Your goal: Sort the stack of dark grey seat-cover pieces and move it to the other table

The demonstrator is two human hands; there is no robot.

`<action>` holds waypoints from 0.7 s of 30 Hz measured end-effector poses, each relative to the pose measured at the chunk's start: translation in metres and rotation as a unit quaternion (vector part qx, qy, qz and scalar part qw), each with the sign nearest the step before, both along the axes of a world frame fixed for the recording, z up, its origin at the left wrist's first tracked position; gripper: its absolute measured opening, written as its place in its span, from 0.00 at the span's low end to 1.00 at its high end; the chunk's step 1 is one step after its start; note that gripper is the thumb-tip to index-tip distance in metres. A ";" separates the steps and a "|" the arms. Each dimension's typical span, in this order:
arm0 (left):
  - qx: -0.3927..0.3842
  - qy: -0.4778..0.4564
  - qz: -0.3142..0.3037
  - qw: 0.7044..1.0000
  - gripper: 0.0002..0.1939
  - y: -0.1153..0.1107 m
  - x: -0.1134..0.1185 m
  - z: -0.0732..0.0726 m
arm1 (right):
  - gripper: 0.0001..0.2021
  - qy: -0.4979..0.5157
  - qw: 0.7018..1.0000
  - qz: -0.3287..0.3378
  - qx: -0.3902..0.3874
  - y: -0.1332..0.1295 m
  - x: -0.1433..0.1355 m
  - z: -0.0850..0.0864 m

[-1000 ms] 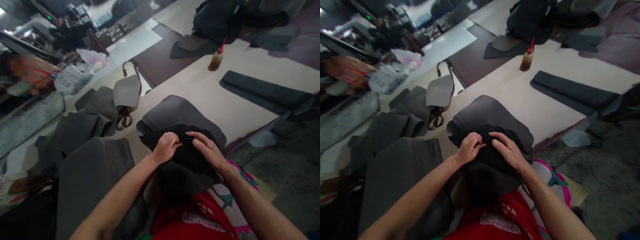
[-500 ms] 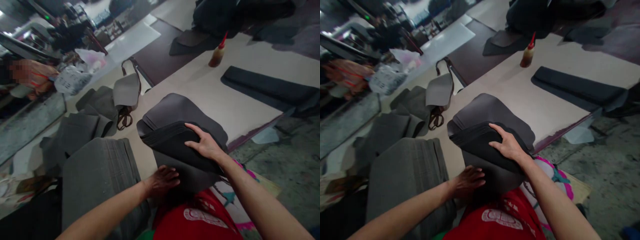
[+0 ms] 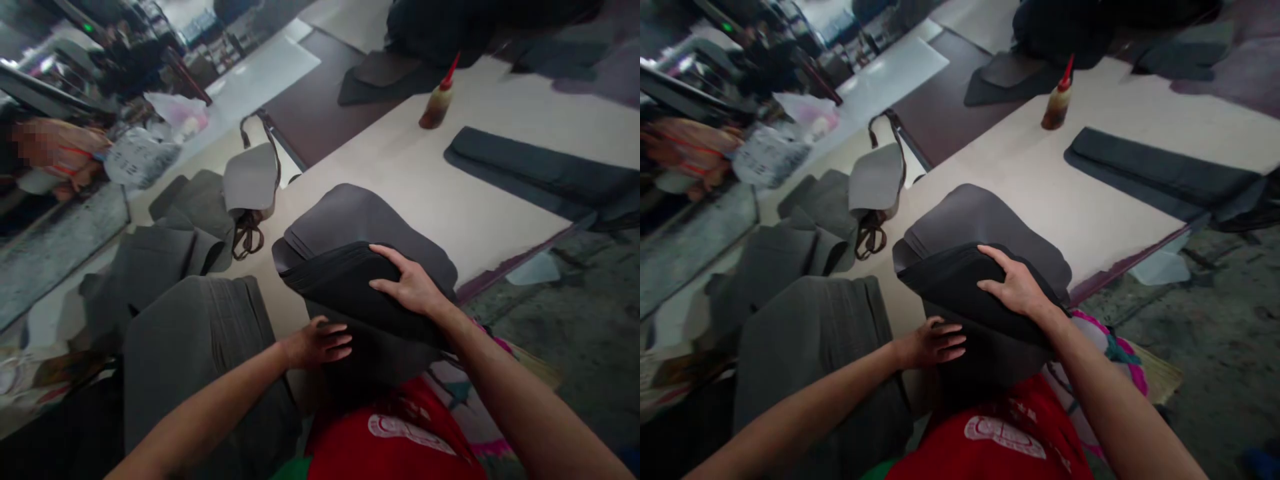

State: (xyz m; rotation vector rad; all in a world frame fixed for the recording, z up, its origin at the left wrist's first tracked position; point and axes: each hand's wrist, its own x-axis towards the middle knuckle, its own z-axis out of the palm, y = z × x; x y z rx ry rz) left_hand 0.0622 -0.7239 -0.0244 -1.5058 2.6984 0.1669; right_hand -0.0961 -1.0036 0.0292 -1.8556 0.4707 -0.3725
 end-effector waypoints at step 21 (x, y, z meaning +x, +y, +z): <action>0.058 0.209 0.150 0.965 0.16 -0.036 0.005 0.082 | 0.32 -0.001 1.000 0.002 0.006 -0.001 0.000 0.001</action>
